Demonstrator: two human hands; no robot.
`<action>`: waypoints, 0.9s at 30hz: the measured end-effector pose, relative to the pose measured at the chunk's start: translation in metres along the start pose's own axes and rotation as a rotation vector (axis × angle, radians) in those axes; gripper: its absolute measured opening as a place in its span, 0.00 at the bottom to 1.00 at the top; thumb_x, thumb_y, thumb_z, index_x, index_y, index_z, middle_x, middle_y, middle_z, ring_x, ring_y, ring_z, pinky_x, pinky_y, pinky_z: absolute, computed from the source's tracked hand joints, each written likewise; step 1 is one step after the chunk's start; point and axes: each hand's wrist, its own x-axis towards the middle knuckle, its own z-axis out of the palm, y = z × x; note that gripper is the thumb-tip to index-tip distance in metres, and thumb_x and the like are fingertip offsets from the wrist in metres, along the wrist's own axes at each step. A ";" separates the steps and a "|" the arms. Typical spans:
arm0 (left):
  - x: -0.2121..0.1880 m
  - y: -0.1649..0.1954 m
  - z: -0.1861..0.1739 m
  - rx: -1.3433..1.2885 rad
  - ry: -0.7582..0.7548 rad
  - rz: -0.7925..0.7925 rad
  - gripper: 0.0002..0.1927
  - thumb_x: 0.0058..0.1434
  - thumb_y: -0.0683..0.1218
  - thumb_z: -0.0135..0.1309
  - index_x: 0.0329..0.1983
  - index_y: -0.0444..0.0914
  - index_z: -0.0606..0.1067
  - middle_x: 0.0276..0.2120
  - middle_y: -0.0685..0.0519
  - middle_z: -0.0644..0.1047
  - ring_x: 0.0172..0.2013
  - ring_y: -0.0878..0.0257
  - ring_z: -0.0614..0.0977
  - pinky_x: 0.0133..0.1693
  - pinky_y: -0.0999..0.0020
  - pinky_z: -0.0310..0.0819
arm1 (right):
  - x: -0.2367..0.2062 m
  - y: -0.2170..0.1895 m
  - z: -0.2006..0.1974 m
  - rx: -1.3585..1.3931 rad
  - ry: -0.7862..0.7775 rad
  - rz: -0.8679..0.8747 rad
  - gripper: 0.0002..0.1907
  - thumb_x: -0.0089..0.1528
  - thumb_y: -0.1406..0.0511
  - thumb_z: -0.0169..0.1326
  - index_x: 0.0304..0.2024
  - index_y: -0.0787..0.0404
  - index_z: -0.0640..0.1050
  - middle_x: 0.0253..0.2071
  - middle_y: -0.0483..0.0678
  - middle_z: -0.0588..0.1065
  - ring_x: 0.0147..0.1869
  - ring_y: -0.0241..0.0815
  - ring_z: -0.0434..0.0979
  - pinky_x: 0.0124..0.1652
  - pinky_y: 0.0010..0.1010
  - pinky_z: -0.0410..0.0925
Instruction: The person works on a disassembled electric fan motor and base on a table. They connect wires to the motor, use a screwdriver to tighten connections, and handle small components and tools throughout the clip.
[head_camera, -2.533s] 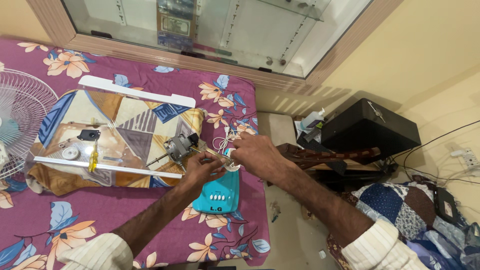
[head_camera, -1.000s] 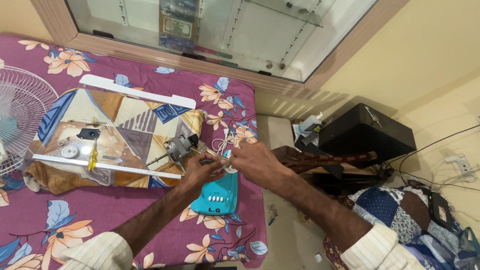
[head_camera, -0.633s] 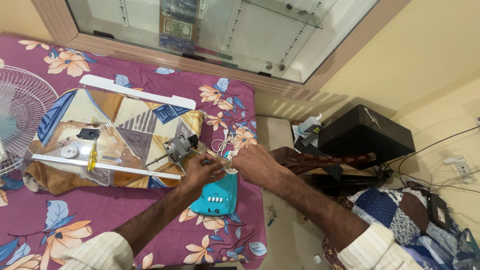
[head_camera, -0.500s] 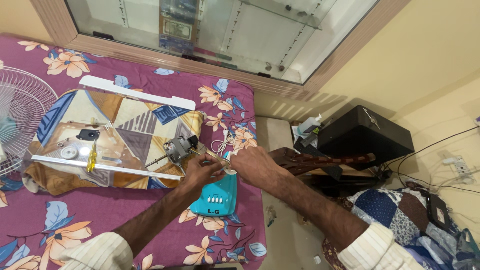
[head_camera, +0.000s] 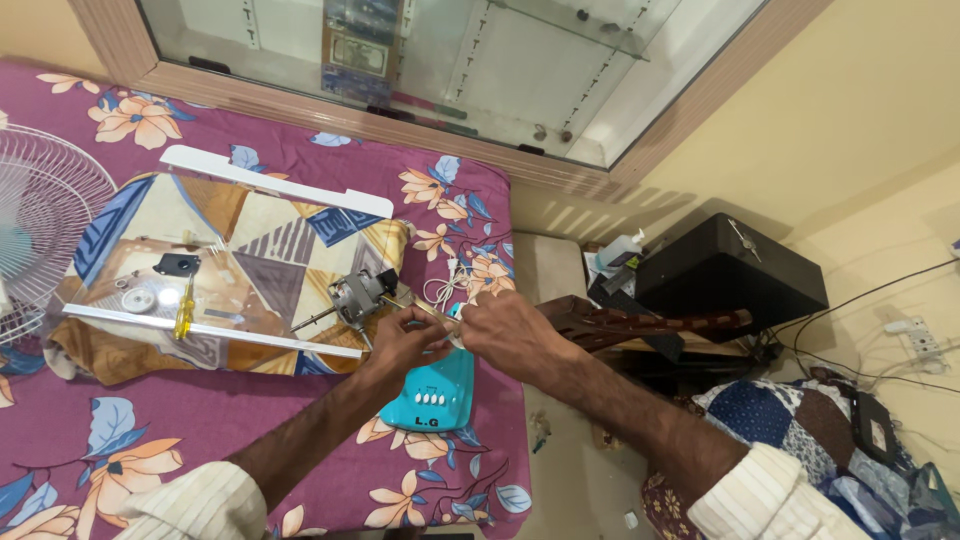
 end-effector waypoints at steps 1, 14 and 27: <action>0.000 0.001 0.001 0.006 0.005 -0.003 0.07 0.60 0.37 0.60 0.37 0.33 0.73 0.34 0.50 0.77 0.35 0.62 0.82 0.44 0.61 0.86 | 0.001 0.002 0.004 0.012 -0.032 0.012 0.05 0.56 0.65 0.59 0.29 0.61 0.83 0.31 0.49 0.77 0.39 0.48 0.81 0.34 0.40 0.73; 0.000 0.003 -0.003 0.039 -0.018 -0.007 0.08 0.59 0.38 0.60 0.37 0.34 0.72 0.34 0.48 0.79 0.34 0.62 0.82 0.44 0.58 0.85 | 0.021 0.004 0.004 0.492 -0.279 0.523 0.18 0.62 0.56 0.60 0.36 0.67 0.82 0.35 0.62 0.79 0.44 0.61 0.82 0.44 0.49 0.74; 0.000 0.005 0.000 -0.005 -0.006 0.014 0.09 0.58 0.38 0.62 0.36 0.34 0.72 0.31 0.51 0.76 0.33 0.62 0.82 0.44 0.60 0.87 | 0.008 0.000 -0.007 -0.001 -0.033 0.025 0.06 0.53 0.66 0.58 0.32 0.60 0.83 0.35 0.49 0.78 0.48 0.49 0.79 0.39 0.40 0.73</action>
